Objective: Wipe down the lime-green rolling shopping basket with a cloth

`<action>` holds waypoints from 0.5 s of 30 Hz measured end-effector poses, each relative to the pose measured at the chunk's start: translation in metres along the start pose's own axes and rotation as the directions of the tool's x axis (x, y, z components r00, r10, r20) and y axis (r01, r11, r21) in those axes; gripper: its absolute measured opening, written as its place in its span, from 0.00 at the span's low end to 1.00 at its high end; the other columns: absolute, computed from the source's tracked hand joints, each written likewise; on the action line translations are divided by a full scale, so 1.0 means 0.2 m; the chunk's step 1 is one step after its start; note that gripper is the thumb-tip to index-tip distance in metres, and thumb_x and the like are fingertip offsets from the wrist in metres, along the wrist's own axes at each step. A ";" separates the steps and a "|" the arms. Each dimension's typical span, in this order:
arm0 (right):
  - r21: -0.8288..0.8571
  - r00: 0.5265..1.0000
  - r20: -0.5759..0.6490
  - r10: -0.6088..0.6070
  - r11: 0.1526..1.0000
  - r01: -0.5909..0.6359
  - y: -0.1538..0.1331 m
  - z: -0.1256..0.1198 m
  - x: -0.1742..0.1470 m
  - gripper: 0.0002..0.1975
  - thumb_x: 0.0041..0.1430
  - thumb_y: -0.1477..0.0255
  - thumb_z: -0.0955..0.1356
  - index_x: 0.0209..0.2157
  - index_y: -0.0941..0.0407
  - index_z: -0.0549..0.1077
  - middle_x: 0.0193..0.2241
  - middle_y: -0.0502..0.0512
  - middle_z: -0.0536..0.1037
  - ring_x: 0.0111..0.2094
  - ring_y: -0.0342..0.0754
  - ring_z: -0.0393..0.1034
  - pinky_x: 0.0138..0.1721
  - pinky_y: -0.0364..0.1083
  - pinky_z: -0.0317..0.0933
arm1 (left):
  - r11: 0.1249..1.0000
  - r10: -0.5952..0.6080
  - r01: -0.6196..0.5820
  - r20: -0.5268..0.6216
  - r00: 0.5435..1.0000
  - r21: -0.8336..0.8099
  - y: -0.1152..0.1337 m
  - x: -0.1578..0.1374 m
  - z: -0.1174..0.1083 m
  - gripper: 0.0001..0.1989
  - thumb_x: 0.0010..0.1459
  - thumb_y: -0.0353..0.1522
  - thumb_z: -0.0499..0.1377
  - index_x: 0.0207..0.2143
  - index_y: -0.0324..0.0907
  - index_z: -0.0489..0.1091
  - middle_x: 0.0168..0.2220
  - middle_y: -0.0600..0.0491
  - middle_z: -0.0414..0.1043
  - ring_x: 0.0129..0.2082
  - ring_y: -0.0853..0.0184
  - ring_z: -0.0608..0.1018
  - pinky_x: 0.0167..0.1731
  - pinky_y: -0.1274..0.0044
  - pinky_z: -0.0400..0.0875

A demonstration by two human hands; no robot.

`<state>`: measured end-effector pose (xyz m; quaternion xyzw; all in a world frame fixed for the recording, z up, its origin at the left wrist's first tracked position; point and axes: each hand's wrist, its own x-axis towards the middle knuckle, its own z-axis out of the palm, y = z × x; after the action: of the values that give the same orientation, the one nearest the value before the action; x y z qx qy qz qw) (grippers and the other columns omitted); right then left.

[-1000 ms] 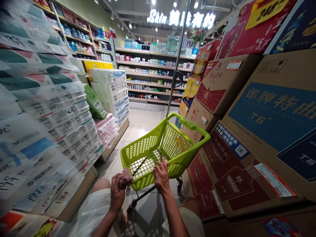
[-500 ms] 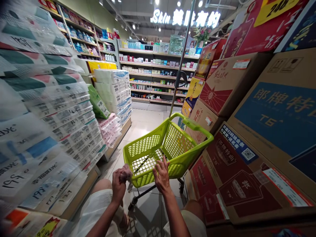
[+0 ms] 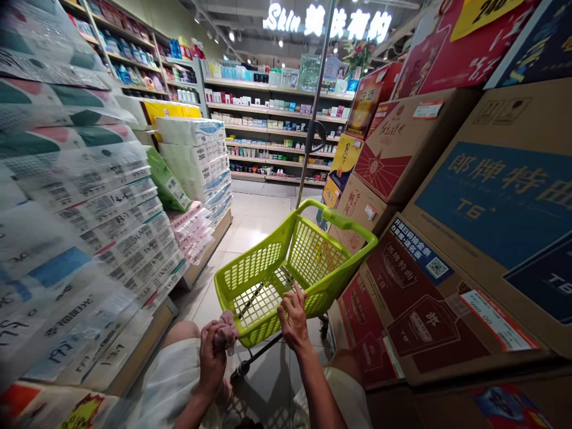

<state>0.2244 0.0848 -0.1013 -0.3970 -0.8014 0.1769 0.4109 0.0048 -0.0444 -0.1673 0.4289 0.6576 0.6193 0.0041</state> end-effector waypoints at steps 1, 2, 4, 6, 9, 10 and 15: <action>-0.005 1.000 0.003 0.004 1.000 -0.004 0.00 -0.01 0.00 0.19 0.75 0.60 0.57 0.35 0.51 0.71 0.51 0.58 0.75 0.74 0.61 0.47 0.74 0.68 0.35 | 1.000 -0.001 0.001 0.005 1.000 -0.004 0.02 0.03 0.00 0.10 0.59 0.32 0.56 0.41 0.44 0.76 0.46 0.46 0.73 0.49 0.56 0.77 0.49 0.65 0.76; -0.013 1.000 0.009 0.003 1.000 -0.003 0.00 -0.02 0.00 0.18 0.75 0.61 0.57 0.35 0.51 0.71 0.50 0.58 0.75 0.74 0.61 0.47 0.74 0.68 0.35 | 1.000 -0.006 0.006 0.000 1.000 -0.010 0.04 0.07 0.00 0.11 0.58 0.32 0.57 0.41 0.44 0.76 0.45 0.46 0.72 0.48 0.57 0.77 0.49 0.65 0.76; -0.035 1.000 0.023 -0.015 0.999 0.016 -0.01 -0.03 0.00 0.18 0.75 0.61 0.57 0.35 0.51 0.72 0.49 0.58 0.75 0.73 0.60 0.49 0.74 0.67 0.36 | 0.999 -0.032 0.032 -0.016 0.999 -0.016 0.04 0.17 0.00 0.11 0.55 0.34 0.59 0.41 0.44 0.76 0.44 0.47 0.72 0.48 0.57 0.77 0.51 0.65 0.75; -0.056 0.999 0.031 -0.039 0.998 0.041 -0.02 -0.04 0.00 0.18 0.74 0.61 0.57 0.35 0.51 0.72 0.49 0.58 0.75 0.73 0.60 0.49 0.74 0.66 0.38 | 0.999 -0.050 0.050 -0.027 0.998 -0.013 0.02 0.24 -0.01 0.12 0.54 0.36 0.61 0.41 0.44 0.75 0.44 0.48 0.71 0.47 0.58 0.77 0.51 0.64 0.75; -0.054 0.999 0.020 -0.043 0.998 0.044 -0.03 -0.04 -0.02 0.17 0.74 0.60 0.57 0.35 0.51 0.71 0.49 0.58 0.75 0.73 0.60 0.49 0.74 0.64 0.40 | 1.000 -0.030 0.030 -0.024 0.999 0.008 0.00 0.22 -0.02 0.11 0.55 0.35 0.62 0.41 0.44 0.75 0.44 0.48 0.71 0.48 0.57 0.76 0.51 0.64 0.74; -0.045 0.999 0.015 -0.036 0.998 0.036 -0.03 -0.04 -0.02 0.18 0.74 0.60 0.57 0.35 0.51 0.71 0.49 0.58 0.75 0.73 0.60 0.49 0.74 0.64 0.41 | 1.000 -0.019 0.019 -0.022 1.000 0.020 0.00 0.19 -0.03 0.10 0.56 0.33 0.60 0.41 0.44 0.75 0.45 0.48 0.71 0.48 0.58 0.76 0.51 0.64 0.74; 0.000 0.998 0.058 -0.031 1.000 0.031 -0.01 -0.07 0.00 0.21 0.75 0.57 0.55 0.35 0.51 0.71 0.49 0.59 0.75 0.74 0.61 0.47 0.74 0.65 0.35 | 0.996 0.018 -0.019 0.006 1.000 0.085 0.04 0.07 -0.03 0.15 0.56 0.26 0.55 0.43 0.45 0.76 0.47 0.47 0.70 0.50 0.58 0.76 0.53 0.66 0.72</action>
<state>0.2354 0.0833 -0.0922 -0.3793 -0.8193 0.1814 0.3898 -0.0029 -0.0425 -0.1520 0.4363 0.6793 0.5898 -0.0180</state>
